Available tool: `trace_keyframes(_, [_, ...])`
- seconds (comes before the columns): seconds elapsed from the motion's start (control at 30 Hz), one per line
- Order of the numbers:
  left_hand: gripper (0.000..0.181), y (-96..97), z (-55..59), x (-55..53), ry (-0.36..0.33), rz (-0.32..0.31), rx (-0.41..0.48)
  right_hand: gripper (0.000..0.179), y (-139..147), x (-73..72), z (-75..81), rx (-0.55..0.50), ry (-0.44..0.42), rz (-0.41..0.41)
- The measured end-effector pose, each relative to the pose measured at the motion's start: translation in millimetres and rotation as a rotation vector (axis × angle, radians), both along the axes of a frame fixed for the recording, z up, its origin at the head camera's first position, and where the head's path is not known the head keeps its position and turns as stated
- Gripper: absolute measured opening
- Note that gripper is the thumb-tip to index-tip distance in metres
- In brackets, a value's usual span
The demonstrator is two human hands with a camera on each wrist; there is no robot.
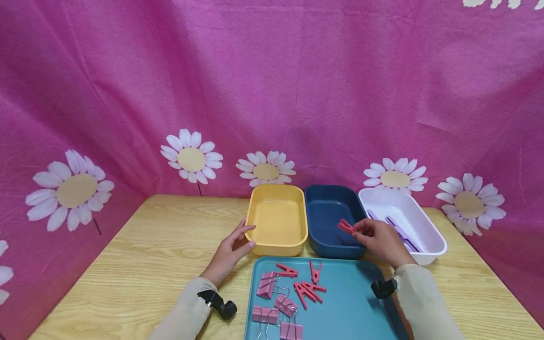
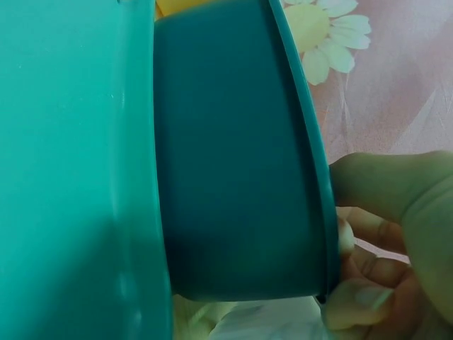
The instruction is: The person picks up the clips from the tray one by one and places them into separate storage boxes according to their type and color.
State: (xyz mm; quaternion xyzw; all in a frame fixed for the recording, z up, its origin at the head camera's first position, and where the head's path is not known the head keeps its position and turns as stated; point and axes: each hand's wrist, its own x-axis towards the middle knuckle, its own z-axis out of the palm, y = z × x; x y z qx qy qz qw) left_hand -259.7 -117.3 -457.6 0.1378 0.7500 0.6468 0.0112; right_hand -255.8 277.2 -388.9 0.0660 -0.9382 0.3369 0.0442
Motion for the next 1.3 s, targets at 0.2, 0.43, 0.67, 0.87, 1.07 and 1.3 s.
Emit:
trace_keyframes(0.2, [0.043,0.1,0.3,0.0,-0.002,0.003,-0.008,0.027,0,1.0,0.3,-0.020,-0.017,0.005])
trace_keyframes(0.43, [0.044,-0.4,-0.1,-0.9,0.003,-0.001,-0.011,0.028,1,0.8,-0.4,-0.028,-0.026,0.006])
trace_keyframes(0.67, [0.044,0.8,1.3,-1.0,-0.017,0.003,0.003,0.028,2,1.2,0.7,-0.004,-0.004,0.017])
trace_keyframes(0.87, [0.044,0.4,-0.7,-0.6,-0.024,0.017,-0.002,0.029,1,4.2,3.7,-0.022,0.001,0.042])
trace_keyframes(1.07, [0.044,-0.4,-1.2,-0.1,-0.015,0.005,0.012,0.028,-1,6.5,6.2,-0.030,0.013,0.040])
trace_keyframes(1.3, [0.044,-0.3,0.8,0.4,-0.027,0.002,0.003,0.024,-13,12.7,12.1,-0.015,0.093,0.082])
